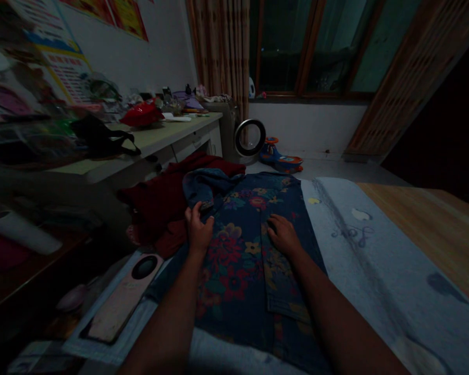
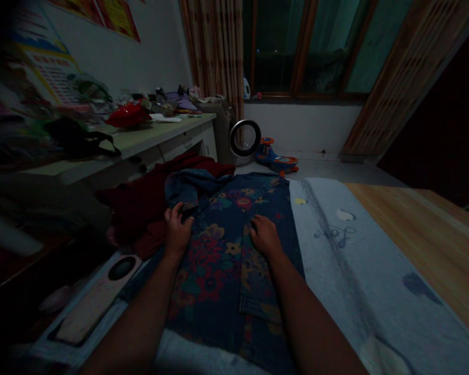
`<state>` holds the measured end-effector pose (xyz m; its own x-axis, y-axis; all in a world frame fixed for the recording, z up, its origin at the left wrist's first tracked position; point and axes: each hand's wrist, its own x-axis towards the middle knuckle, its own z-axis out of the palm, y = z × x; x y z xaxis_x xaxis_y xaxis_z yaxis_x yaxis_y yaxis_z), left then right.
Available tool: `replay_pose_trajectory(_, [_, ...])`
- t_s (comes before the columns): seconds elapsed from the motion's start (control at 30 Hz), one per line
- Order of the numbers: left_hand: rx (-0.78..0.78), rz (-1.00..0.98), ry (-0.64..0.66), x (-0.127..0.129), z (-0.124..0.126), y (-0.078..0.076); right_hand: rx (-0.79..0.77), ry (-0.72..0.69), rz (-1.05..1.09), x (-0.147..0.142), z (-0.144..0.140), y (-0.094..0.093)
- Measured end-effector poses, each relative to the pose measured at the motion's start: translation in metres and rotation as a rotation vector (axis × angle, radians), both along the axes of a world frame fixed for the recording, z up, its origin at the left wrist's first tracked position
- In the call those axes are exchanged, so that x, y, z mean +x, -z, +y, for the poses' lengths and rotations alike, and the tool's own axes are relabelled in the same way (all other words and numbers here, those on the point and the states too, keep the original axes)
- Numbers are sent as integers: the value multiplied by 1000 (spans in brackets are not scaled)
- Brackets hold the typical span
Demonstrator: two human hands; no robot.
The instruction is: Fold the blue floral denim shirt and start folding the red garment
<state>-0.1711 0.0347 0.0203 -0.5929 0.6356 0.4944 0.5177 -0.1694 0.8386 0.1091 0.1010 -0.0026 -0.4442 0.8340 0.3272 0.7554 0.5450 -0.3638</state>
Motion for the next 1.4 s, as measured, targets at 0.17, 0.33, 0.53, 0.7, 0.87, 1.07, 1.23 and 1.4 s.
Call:
replay_pose_trajectory(0.17, [-79,581,223,43,-15,-12,50,-35,72,2,2,3])
replay_pose_trajectory(0.33, [-193,826,723,87,-29,-16,112,-85,212,1,-4,-4])
replay_pose_trajectory(0.53, [-233,698,763,90,-34,-16,55,-209,170,-2,-15,-17])
replay_pose_trajectory(0.7, [-252,569,564,80,-27,-13,-18,-259,90,-9,-27,-27])
replay_pose_trajectory(0.87, [-236,544,404,72,-21,-8,-58,-251,95,-14,-29,-26])
replay_pose_trajectory(1.07, [-356,622,96,58,-20,-11,-117,-57,579,-5,-20,-29])
replay_pose_trajectory(1.23, [-538,703,-83,40,-23,-5,-194,362,1019,18,1,-28])
replay_pose_trajectory(1.4, [-675,709,-185,18,-33,-9,-221,478,1126,32,15,-22])
